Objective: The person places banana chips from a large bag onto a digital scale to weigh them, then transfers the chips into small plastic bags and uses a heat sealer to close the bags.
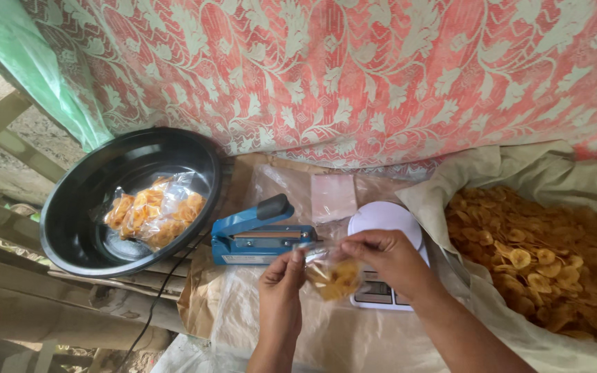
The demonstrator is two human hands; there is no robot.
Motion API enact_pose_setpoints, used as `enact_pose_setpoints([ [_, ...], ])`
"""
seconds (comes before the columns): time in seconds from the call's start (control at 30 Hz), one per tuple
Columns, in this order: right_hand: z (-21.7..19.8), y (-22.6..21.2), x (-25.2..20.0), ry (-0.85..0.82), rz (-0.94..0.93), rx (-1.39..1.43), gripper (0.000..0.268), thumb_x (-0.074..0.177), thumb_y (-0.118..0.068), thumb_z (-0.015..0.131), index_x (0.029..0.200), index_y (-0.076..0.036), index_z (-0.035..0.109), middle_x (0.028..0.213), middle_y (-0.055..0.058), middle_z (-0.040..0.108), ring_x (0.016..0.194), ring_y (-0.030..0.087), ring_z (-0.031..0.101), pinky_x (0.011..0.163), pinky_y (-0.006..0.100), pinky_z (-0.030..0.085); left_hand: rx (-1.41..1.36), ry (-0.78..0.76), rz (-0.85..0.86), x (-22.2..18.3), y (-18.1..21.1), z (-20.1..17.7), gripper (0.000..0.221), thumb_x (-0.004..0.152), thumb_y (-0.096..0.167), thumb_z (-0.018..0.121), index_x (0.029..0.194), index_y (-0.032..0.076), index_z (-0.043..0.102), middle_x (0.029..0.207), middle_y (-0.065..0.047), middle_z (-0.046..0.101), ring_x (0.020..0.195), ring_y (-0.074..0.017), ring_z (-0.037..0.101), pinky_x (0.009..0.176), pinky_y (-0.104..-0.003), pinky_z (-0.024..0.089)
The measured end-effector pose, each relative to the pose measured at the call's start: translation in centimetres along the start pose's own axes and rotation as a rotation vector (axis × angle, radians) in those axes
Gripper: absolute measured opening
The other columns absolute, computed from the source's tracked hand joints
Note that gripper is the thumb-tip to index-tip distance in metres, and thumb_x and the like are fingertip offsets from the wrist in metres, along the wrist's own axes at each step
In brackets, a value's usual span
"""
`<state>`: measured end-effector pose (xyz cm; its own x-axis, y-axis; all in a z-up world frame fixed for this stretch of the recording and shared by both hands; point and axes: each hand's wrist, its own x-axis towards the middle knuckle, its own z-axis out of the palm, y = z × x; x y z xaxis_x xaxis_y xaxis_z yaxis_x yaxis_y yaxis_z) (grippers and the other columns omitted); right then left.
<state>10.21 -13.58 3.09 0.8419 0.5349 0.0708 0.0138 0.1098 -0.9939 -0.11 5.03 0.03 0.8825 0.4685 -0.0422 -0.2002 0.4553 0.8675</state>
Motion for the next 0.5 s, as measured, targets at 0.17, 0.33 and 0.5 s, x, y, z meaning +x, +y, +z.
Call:
enact_pose_setpoints([
  [0.17,-2.0,-1.5,4.4,0.021,-0.15,-0.297,0.021,0.095,-0.017,0.07,0.099,0.0,0.08,0.092,0.006,0.082,0.088,0.01,0.075,0.085,0.027,0.059,-0.034,0.093,-0.011,0.5,0.8,-2.1,0.034,0.096,0.025,0.061,0.12,0.004,0.071,0.12,-0.01,0.077,0.113,-0.0191,0.072,0.097,-0.031,0.055],
  [0.33,1.2,-0.3,10.9,0.245,-0.222,-0.656,0.023,0.091,-0.023,0.076,0.108,-0.007,0.078,0.091,0.009,0.078,0.082,0.014,0.075,0.076,0.028,0.056,-0.156,0.103,-0.119,0.7,-0.4,-4.7,0.028,0.099,0.025,0.059,0.116,0.004,0.068,0.124,-0.013,0.074,0.118,-0.0259,0.07,0.097,-0.038,0.053],
  [0.5,6.6,3.5,14.3,-0.008,-0.434,-0.492,0.027,0.082,-0.017,0.079,0.107,-0.006,0.077,0.101,0.012,0.077,0.091,0.021,0.072,0.083,0.032,0.055,-0.232,0.178,-0.144,2.1,-0.9,-6.9,0.025,0.1,0.021,0.059,0.116,0.003,0.067,0.123,-0.014,0.072,0.116,-0.0287,0.069,0.095,-0.041,0.054],
])
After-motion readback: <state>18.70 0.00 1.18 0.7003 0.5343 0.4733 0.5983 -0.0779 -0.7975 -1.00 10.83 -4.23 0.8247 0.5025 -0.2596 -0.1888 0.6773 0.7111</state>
